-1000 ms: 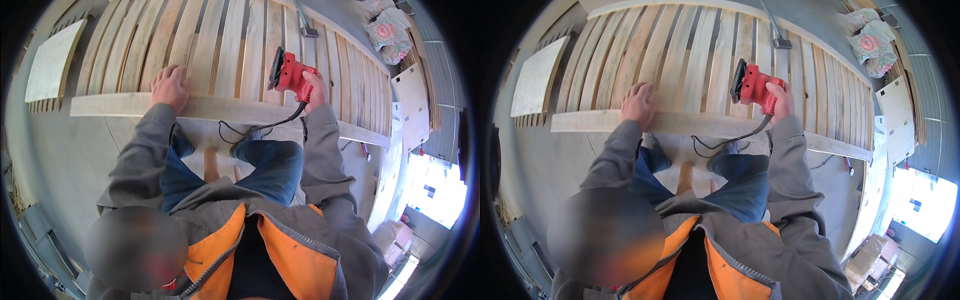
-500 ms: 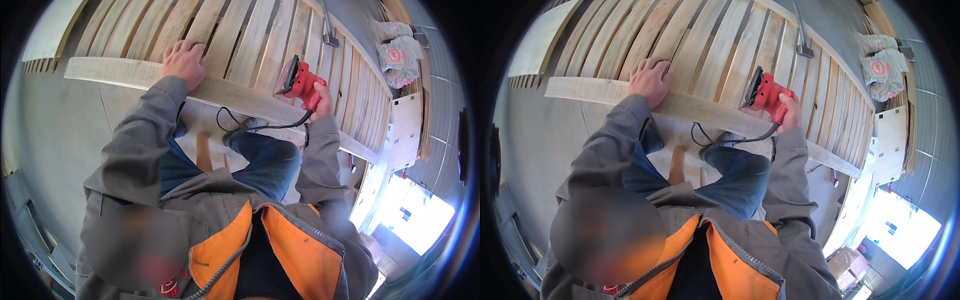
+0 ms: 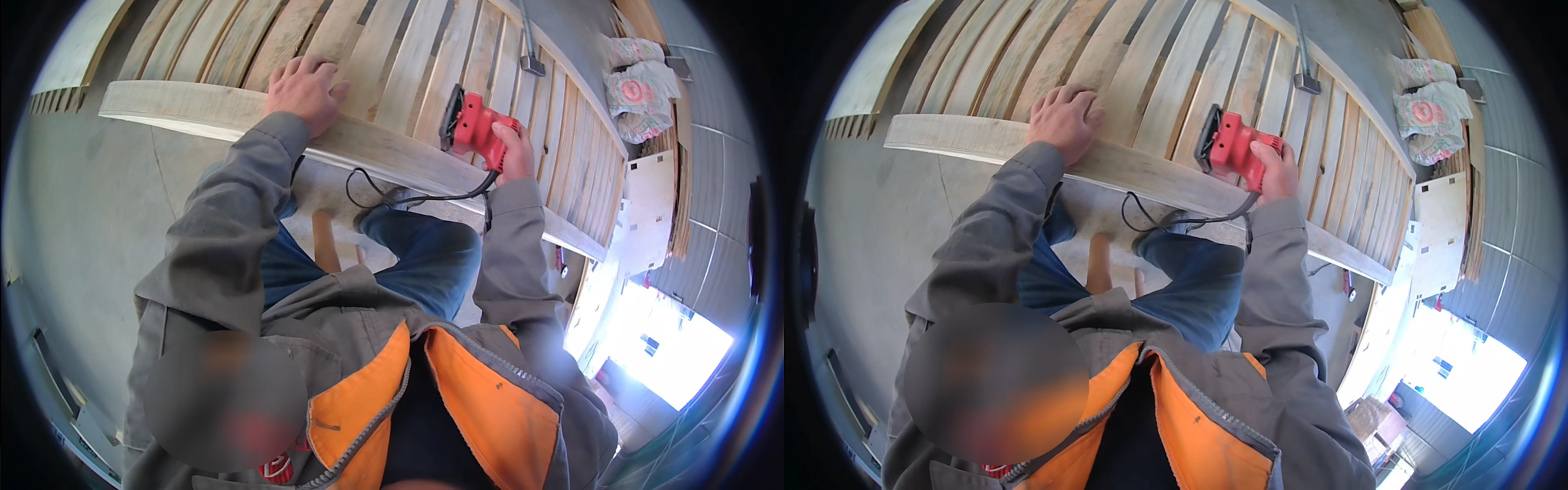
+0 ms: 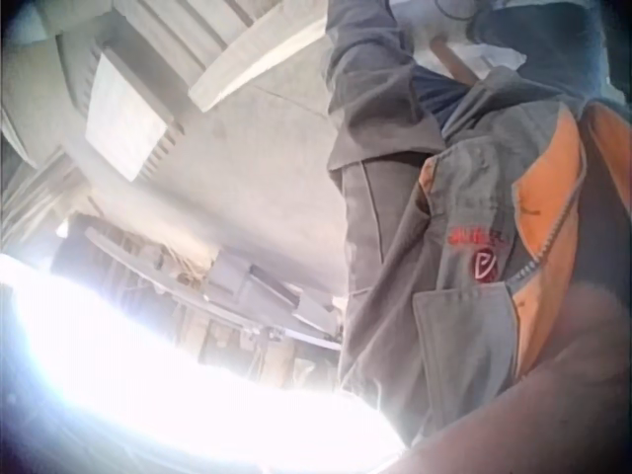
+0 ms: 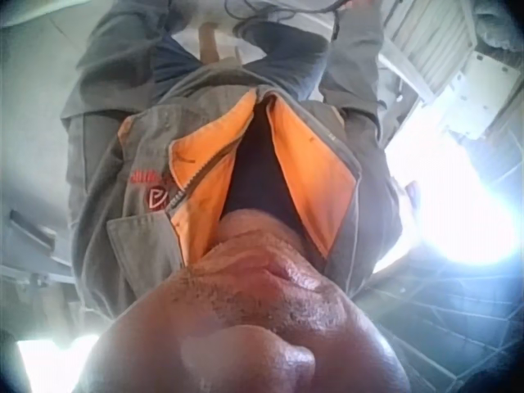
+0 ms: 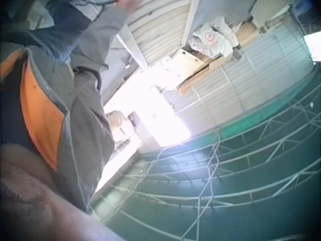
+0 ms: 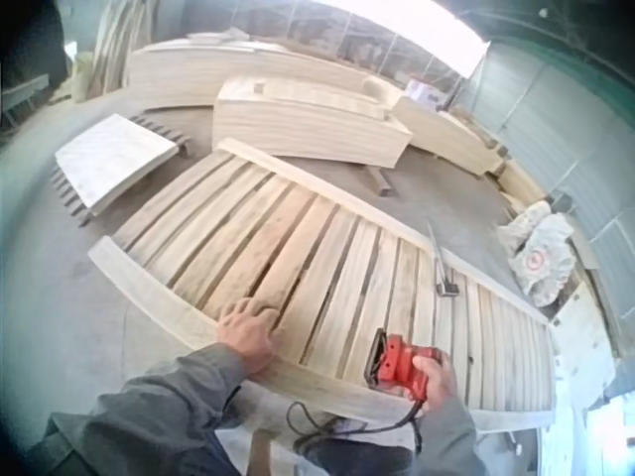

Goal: The person is sanding a wooden structure using a red electric sander. They move the sander along the wooden slats, smoothing the surface.

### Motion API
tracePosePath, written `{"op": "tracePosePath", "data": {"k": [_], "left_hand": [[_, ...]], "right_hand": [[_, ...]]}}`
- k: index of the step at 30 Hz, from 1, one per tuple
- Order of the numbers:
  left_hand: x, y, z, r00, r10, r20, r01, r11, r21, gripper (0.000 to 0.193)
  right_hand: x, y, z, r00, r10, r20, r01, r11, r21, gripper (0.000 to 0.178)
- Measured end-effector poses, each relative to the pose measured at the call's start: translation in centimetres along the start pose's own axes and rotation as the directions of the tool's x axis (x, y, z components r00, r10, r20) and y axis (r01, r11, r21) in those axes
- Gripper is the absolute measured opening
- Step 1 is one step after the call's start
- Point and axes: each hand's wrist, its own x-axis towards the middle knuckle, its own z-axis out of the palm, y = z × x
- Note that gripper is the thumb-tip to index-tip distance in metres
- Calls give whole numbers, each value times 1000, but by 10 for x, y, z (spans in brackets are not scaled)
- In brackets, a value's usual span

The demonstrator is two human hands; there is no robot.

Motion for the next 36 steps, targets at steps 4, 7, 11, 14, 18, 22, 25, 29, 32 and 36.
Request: {"op": "tracePosePath", "data": {"k": [4,7,11,14,18,22,25,29,32,36], "left_hand": [[0,-1,-2,999,-28,27,28,1000,5,43],[1,0,-1,999,-18,32,18,1000,5,44],[1,2,-4,998,-32,51,30,999,24,45],[2,1,0,999,-17,38,16,1000,16,45],[2,1,0,999,-13,47,12,1000,29,45],[3,5,-3,999,-10,48,8,999,44,44],[4,3,-1,999,-8,44,6,998,57,42],[3,6,-2,999,-21,48,16,996,92,40],[4,7,-2,999,-1,36,-2,996,84,40],[2,8,0,999,8,48,-13,995,96,40]], "right_hand": [[-3,-11,13,1000,12,-4,-13,1000,-23,58],[-3,-18,17,1000,-6,-25,4,996,-88,61],[-9,-22,26,999,-36,-15,34,990,-135,60],[0,-16,22,993,-114,-30,108,982,-152,60],[-3,-19,26,997,-61,-51,51,984,-173,60],[-7,-19,25,996,-40,-76,24,981,-191,63],[-10,-19,29,995,-45,-94,25,979,-204,65],[-10,-24,28,997,10,-75,-28,970,-242,66],[-5,-15,26,992,-89,-94,61,962,-265,69],[8,-1,23,982,-135,-132,89,948,-306,74]]}}
